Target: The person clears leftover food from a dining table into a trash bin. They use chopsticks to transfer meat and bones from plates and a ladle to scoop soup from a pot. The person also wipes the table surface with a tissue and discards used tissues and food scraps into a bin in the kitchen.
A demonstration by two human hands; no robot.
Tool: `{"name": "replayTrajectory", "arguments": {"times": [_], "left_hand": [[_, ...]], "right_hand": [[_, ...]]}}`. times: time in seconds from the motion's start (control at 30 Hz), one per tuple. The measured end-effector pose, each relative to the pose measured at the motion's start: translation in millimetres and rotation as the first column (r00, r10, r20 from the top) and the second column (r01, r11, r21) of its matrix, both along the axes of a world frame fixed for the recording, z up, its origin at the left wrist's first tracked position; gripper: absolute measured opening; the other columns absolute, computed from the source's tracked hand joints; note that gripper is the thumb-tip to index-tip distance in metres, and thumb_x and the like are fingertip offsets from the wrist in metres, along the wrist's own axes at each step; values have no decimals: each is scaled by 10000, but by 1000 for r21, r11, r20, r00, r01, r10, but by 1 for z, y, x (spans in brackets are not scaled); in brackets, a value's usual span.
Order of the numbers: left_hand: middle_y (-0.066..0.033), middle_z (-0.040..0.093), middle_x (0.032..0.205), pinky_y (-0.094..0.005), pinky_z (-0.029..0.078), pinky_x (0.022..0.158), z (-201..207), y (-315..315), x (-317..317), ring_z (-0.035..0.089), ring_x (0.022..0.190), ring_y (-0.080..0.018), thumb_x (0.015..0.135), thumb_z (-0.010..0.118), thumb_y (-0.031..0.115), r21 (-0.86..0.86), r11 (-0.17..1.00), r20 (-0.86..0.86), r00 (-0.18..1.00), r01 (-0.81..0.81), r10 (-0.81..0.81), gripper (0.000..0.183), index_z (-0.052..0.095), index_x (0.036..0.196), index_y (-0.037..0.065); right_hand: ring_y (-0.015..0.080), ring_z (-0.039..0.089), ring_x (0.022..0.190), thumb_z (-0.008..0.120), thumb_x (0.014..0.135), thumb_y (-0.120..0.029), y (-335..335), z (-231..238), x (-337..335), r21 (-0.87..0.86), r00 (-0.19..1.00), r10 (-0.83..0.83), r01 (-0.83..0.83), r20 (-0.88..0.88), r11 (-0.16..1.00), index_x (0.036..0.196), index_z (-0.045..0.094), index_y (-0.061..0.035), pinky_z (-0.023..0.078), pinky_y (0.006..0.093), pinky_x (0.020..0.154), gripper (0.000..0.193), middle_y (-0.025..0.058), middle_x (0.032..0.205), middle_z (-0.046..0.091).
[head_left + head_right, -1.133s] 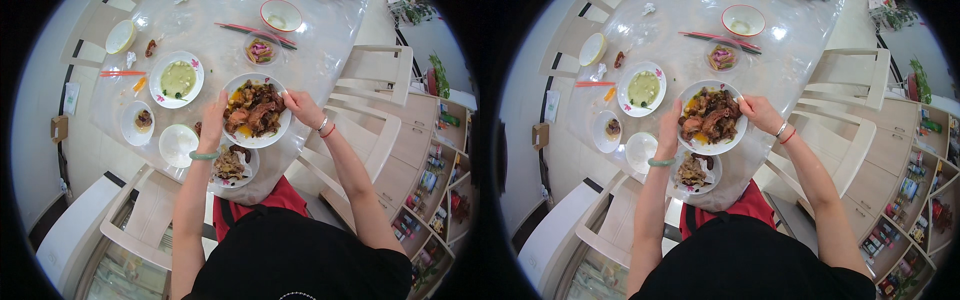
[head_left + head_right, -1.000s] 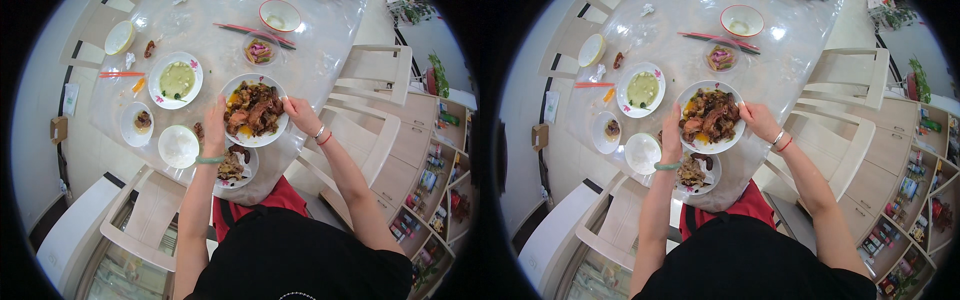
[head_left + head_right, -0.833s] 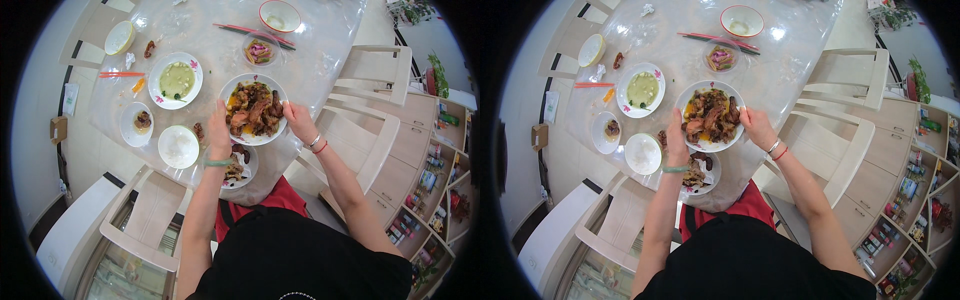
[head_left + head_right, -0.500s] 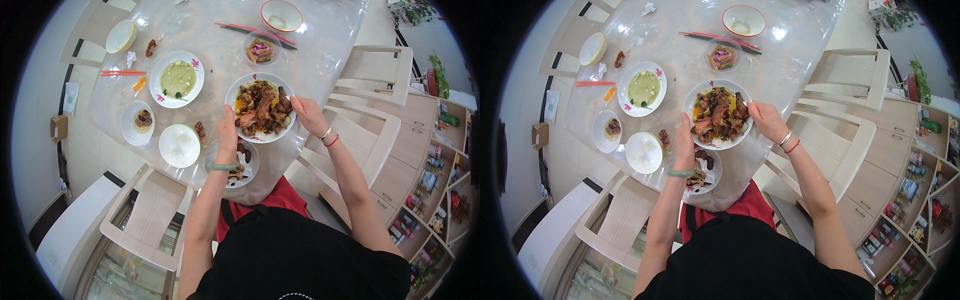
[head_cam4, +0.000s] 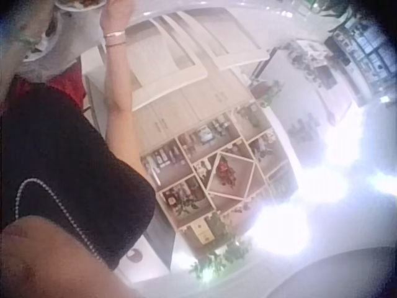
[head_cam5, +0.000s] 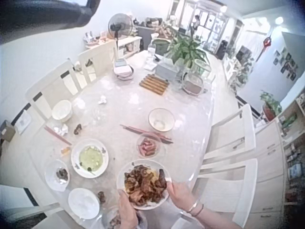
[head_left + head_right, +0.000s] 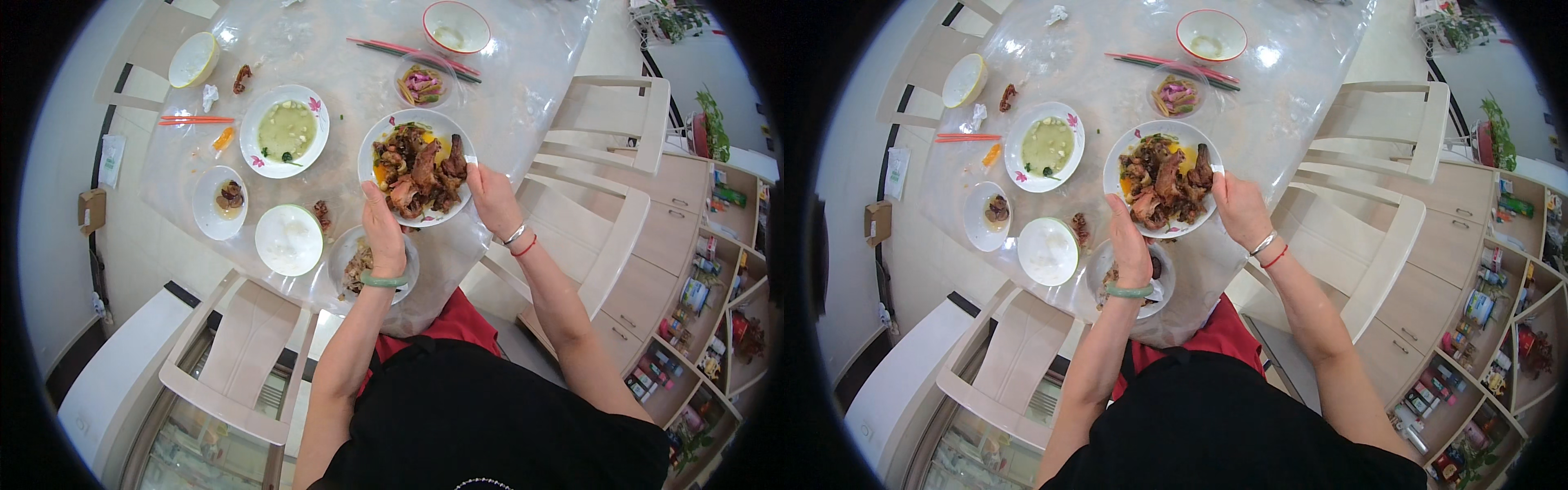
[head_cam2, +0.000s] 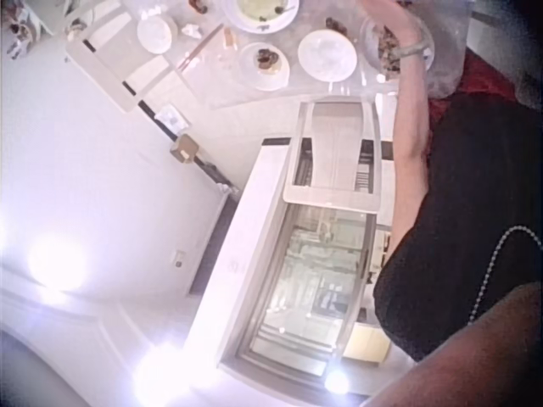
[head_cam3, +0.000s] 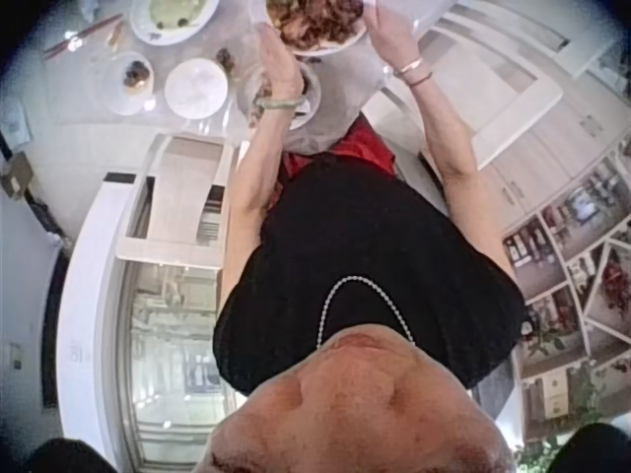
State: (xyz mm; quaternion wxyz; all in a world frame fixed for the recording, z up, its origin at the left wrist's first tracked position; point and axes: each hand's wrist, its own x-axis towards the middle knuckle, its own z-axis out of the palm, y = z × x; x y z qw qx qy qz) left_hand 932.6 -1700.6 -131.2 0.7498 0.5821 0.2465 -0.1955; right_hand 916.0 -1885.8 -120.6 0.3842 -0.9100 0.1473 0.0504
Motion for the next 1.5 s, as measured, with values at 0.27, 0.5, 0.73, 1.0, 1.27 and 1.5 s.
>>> {"name": "replayTrajectory", "arguments": {"times": [0.27,0.5,0.73,1.0,1.27,1.5], "left_hand": [[12,592,748,-214,359,464,0,-1,-7,497,573,-55,982,291,616,6,999,-11,999,42,-42,639,596,1012,55],[-2,595,757,-213,372,477,0,-3,-2,508,592,-57,975,297,628,-29,1000,1,1000,3,-3,685,601,1052,19],[-10,598,786,-226,392,500,-3,-1,-1,512,611,-67,989,298,600,-64,997,-30,999,41,-43,667,607,1013,10],[-62,647,931,-249,462,675,-12,14,15,572,779,-101,1011,294,551,56,989,36,989,139,-141,678,602,1112,-45],[-133,608,1142,-315,421,933,-29,26,22,554,1057,-169,1042,313,439,45,996,211,974,78,-86,570,518,1241,-54],[-119,557,1174,-322,391,965,-19,25,36,512,1084,-183,1048,335,394,17,1000,133,991,24,-26,490,455,1266,-28]], "right_hand": [[465,564,728,397,1005,-322,-7,5,3,140,996,-73,78,-44,987,844,551,42,429,490,640,426,297,738,547],[440,577,674,431,995,-286,-6,10,4,-92,999,29,-26,38,995,816,547,5,441,494,605,361,258,692,569],[404,568,589,497,971,-223,0,-1,8,-255,991,52,-18,126,967,770,532,-11,438,476,533,294,212,631,563],[392,516,551,500,979,-205,-7,-4,4,-12,978,-89,93,191,996,780,531,16,401,431,517,299,229,623,507],[335,483,541,546,958,-206,-21,-16,17,18,977,-26,23,214,1000,857,557,4,407,381,522,234,188,644,525],[281,554,626,568,943,-222,-19,-37,32,-49,994,-12,17,111,999,874,629,-57,447,375,591,189,142,734,576]]}}
